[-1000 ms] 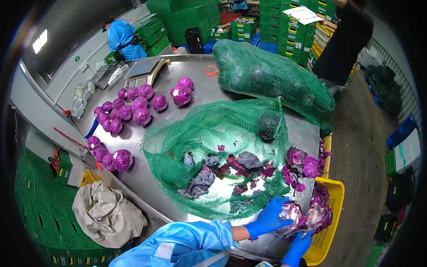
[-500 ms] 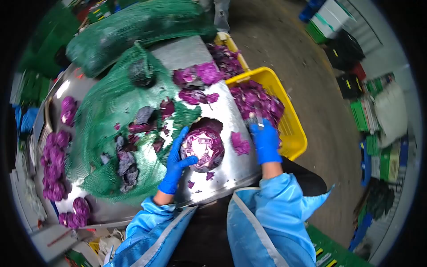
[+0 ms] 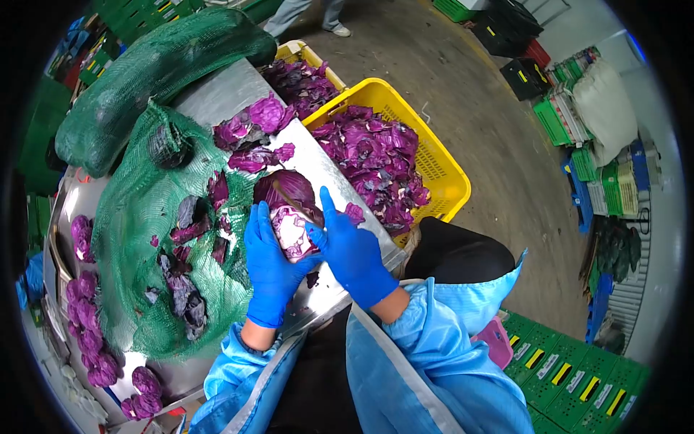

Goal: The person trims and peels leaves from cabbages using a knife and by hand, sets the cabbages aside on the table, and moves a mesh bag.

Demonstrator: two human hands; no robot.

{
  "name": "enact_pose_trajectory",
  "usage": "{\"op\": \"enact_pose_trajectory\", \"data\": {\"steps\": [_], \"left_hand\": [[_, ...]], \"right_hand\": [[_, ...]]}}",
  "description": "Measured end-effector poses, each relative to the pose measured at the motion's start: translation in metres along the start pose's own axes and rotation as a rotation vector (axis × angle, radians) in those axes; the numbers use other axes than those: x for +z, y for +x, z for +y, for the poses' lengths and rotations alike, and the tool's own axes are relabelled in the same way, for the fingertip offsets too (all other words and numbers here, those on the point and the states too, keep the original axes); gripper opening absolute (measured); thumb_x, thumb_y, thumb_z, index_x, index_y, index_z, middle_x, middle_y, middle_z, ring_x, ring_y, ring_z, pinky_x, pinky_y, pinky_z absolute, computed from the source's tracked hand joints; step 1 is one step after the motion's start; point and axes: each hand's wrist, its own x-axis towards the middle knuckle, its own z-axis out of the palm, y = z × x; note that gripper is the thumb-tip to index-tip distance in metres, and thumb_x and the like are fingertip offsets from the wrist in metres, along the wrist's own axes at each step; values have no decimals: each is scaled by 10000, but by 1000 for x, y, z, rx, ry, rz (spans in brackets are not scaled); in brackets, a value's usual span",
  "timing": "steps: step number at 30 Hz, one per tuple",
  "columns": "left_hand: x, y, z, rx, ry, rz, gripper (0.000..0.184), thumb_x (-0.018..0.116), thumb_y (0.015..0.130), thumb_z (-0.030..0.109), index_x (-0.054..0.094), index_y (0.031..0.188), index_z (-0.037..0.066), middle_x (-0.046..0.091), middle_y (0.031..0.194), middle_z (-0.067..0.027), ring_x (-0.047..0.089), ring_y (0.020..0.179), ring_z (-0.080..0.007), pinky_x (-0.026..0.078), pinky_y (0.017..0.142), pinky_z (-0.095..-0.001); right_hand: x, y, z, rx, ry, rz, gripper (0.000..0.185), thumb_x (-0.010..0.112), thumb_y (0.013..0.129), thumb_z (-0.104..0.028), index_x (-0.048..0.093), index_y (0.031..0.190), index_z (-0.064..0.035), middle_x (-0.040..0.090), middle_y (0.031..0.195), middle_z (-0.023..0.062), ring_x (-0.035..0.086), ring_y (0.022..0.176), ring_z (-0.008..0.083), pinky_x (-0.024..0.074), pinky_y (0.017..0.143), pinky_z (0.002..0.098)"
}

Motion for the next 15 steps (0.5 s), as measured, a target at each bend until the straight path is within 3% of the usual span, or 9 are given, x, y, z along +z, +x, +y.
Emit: {"op": "enact_pose_trajectory", "data": {"steps": [2, 4, 6, 8, 10, 11, 12, 14, 15], "left_hand": [[1, -1, 8, -4, 19, -30, 1271, 895, 515, 472, 221, 1491, 18, 332, 1477, -265, 372, 1304, -465, 350, 1055, -531], [6, -1, 17, -49, 91, 12, 1222, 899, 521, 382, 249, 1481, -4, 359, 1456, -280, 392, 1299, -452, 326, 1093, -497], [7, -3, 26, -45, 92, -6, 1213, 902, 519, 369, 257, 1478, 3, 346, 1467, -277, 376, 1299, -470, 316, 1091, -519], [8, -18, 24, -12, 103, -45, 1218, 904, 513, 396, 266, 1474, 3, 340, 1472, -274, 361, 1306, -473, 301, 1100, -533], [14, -23, -1, 74, -9, 121, 1232, 892, 540, 470, 258, 1483, -7, 336, 1475, -268, 356, 1327, -444, 279, 1124, -507], [10, -26, -13, 36, -80, 89, 1248, 890, 538, 488, 245, 1485, -6, 330, 1479, -269, 354, 1326, -455, 282, 1122, -510], [6, -22, -24, 4, -151, 79, 1265, 888, 535, 506, 231, 1488, -5, 323, 1482, -269, 353, 1325, -466, 285, 1120, -513], [-9, -17, -38, 16, -185, 42, 1253, 877, 546, 526, 245, 1488, -7, 335, 1485, -253, 357, 1341, -434, 289, 1129, -480], [-15, -10, -40, 89, -209, -36, 1242, 877, 541, 529, 266, 1483, -2, 338, 1490, -242, 357, 1347, -423, 292, 1130, -473]], "right_hand": [[3, -3, -3, 114, -70, -88, 501, 544, 972, -345, 464, 1429, -156, 647, 828, 171, 646, 688, 282, 501, 604, 388], [11, 6, 8, 69, -139, -83, 493, 500, 993, -322, 423, 1453, -162, 640, 761, 181, 646, 653, 282, 490, 566, 404], [20, 22, 49, -182, -109, 11, 397, 494, 997, -329, 544, 1306, -85, 655, 827, 212, 655, 698, 341, 497, 598, 437], [27, 62, 85, 281, 108, -234, 620, 490, 947, -537, 567, 1229, 9, 670, 917, 254, 651, 831, 431, 517, 719, 493], [39, 63, 75, 210, 56, -139, 713, 556, 887, -595, 579, 1192, 49, 654, 985, 297, 637, 910, 460, 519, 779, 491], [53, 60, 75, 158, 174, -28, 668, 678, 838, -523, 606, 1136, 70, 660, 1009, 298, 661, 933, 417, 530, 802, 442], [61, 65, 82, 144, 180, -29, 668, 678, 838, -523, 606, 1136, 70, 660, 1009, 298, 661, 933, 417, 530, 802, 442], [71, 71, 95, 363, 428, 31, 538, 753, 820, -378, 626, 1086, 73, 687, 922, 252, 686, 829, 340, 536, 743, 417], [58, 73, 97, 541, 640, -55, 475, 790, 790, -286, 634, 1073, 61, 697, 853, 202, 676, 734, 265, 534, 680, 395]]}}
